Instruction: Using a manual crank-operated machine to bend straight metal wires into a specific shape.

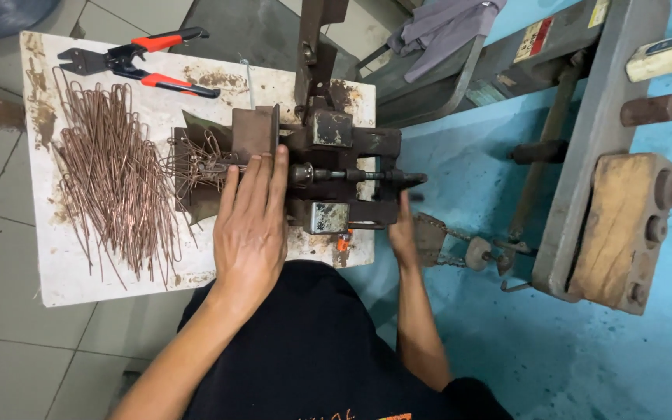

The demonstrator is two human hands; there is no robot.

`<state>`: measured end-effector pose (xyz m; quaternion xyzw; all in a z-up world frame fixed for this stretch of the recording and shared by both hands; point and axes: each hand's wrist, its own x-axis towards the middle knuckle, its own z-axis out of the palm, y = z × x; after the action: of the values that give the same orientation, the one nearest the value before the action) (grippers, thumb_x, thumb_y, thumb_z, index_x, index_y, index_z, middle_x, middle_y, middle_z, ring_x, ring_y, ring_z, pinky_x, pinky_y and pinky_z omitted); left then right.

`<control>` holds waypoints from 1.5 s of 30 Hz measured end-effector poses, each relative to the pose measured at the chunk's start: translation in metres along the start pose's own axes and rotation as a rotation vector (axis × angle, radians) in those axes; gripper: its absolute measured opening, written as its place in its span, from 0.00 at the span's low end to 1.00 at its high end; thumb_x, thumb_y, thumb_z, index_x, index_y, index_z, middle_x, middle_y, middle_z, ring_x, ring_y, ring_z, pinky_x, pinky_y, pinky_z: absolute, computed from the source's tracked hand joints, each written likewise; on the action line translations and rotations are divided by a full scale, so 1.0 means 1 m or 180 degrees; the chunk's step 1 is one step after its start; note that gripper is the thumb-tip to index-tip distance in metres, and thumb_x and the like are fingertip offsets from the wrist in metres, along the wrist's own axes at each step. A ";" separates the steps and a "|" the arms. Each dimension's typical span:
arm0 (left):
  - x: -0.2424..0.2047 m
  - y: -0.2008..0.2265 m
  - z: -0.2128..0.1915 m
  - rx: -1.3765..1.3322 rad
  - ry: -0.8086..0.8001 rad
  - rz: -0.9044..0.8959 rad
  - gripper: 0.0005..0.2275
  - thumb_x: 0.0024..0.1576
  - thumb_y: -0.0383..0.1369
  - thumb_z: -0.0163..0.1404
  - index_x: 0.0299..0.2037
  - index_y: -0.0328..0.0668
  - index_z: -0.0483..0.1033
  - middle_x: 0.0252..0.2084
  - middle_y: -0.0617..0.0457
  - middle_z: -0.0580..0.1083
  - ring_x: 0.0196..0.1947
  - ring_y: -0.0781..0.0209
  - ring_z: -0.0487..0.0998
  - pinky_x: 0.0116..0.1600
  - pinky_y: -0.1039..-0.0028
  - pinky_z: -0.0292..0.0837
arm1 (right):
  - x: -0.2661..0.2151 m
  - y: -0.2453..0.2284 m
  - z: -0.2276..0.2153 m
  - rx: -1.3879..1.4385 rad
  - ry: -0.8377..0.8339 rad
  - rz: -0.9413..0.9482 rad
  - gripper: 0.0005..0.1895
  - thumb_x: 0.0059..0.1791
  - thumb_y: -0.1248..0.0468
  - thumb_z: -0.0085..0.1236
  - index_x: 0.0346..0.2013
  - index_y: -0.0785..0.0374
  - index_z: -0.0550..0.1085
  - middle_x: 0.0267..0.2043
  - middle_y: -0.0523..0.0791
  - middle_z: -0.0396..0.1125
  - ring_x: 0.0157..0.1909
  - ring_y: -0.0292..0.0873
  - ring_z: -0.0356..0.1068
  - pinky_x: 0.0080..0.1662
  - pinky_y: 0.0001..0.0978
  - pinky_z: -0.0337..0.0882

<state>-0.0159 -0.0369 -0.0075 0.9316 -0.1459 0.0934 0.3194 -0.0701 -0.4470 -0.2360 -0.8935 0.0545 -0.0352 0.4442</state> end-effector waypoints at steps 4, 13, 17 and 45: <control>0.007 0.002 -0.007 -0.0046 0.0104 0.0079 0.36 0.54 0.20 0.49 0.76 0.32 0.51 0.67 0.31 0.68 0.71 0.38 0.65 0.77 0.51 0.45 | -0.019 -0.147 -0.014 -0.1128 0.0103 0.0244 0.30 0.55 0.66 0.45 0.72 0.72 0.56 0.69 0.64 0.58 0.69 0.63 0.58 0.68 0.56 0.59; 0.002 -0.004 0.005 -0.0245 0.0324 0.0172 0.37 0.52 0.13 0.46 0.76 0.40 0.55 0.62 0.29 0.72 0.66 0.34 0.70 0.75 0.52 0.56 | 0.046 -0.302 -0.109 -0.4867 -0.0593 -0.0386 0.14 0.55 0.56 0.38 0.37 0.47 0.75 0.24 0.46 0.74 0.23 0.52 0.76 0.26 0.46 0.72; 0.003 -0.002 0.002 -0.0183 0.0264 0.0138 0.37 0.53 0.15 0.48 0.76 0.41 0.54 0.62 0.29 0.71 0.67 0.34 0.69 0.74 0.53 0.56 | 0.104 -0.301 -0.113 -0.5271 -0.1135 -0.1220 0.13 0.47 0.60 0.46 0.19 0.46 0.73 0.15 0.41 0.68 0.20 0.49 0.73 0.23 0.41 0.65; 0.205 0.072 -0.051 -0.2175 0.0896 0.0682 0.10 0.59 0.24 0.52 0.50 0.37 0.74 0.39 0.44 0.78 0.43 0.42 0.81 0.50 0.55 0.76 | 0.116 -0.319 -0.169 -0.2824 -0.0855 -0.0753 0.24 0.45 0.68 0.63 0.52 0.45 0.69 0.38 0.38 0.71 0.45 0.44 0.74 0.46 0.35 0.68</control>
<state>0.1490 -0.1026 0.1276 0.7290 -0.2198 0.1992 0.6168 0.0476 -0.4037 0.1221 -0.9937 -0.0956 0.0570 0.0159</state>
